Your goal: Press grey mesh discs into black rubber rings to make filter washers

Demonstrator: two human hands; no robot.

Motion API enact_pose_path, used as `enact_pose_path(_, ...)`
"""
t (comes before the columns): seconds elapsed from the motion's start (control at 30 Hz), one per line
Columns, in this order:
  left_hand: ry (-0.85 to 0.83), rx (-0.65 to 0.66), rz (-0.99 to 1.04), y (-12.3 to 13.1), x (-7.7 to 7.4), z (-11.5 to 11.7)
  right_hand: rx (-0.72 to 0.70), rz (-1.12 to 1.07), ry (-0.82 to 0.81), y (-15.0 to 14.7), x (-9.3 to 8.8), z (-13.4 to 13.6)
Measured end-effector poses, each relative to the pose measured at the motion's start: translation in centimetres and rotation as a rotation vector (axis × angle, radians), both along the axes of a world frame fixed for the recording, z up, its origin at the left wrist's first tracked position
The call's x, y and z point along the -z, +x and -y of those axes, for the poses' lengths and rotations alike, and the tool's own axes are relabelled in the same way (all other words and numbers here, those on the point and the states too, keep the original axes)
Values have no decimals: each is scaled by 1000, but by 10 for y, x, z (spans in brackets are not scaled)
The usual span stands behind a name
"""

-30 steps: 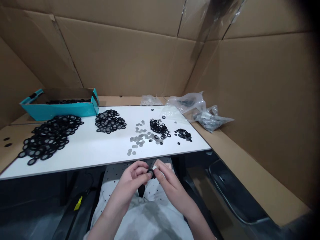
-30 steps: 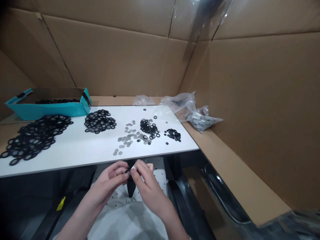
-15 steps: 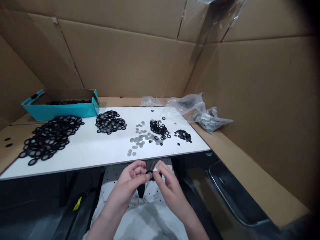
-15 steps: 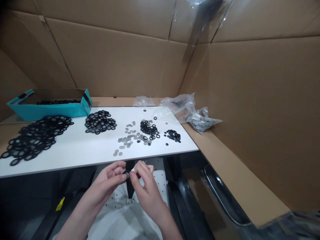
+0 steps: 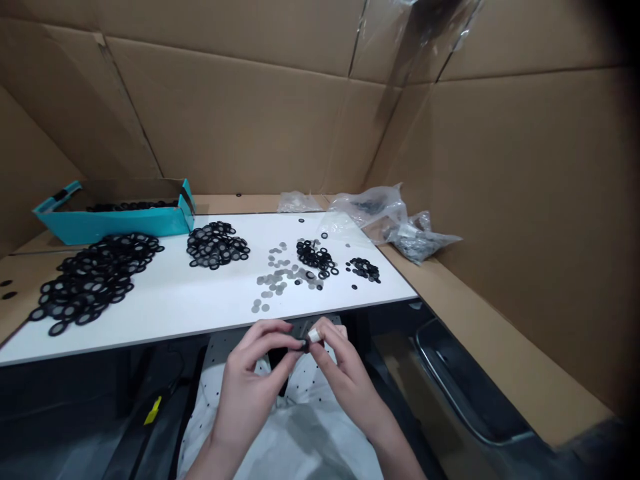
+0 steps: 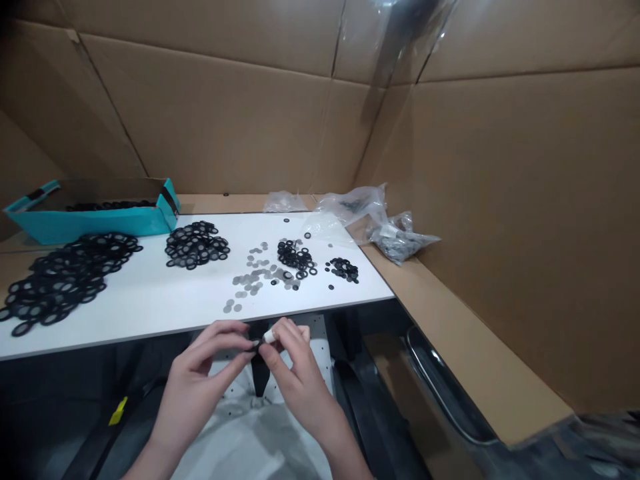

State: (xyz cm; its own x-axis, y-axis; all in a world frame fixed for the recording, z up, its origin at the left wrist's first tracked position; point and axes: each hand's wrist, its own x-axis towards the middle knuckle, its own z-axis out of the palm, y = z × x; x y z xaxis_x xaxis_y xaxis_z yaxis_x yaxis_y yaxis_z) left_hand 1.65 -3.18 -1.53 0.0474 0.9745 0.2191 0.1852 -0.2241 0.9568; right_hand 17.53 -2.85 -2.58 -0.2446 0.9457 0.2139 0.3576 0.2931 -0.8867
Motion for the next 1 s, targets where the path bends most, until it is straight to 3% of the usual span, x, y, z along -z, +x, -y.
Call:
enact_pose_path(0.1,43,36,-38,-2,-1,3,-22,-75,-39,0,-4,2)
enact_pose_path(0.3,-187,132,115,-4,-6,2,-49,-10,-9,1,-13,5)
enact_pose_path(0.5,-247,139,137,-2,-8,-2,-62,92,81,-1,-17,8)
enact_pose_path(0.83,-237,148,77,-4,-9,-9,74,310,504,-11,-2,12)
enact_pose_path(1.0,-290,123,148,-3,-8,-6,71,311,423,-10,-2,6)
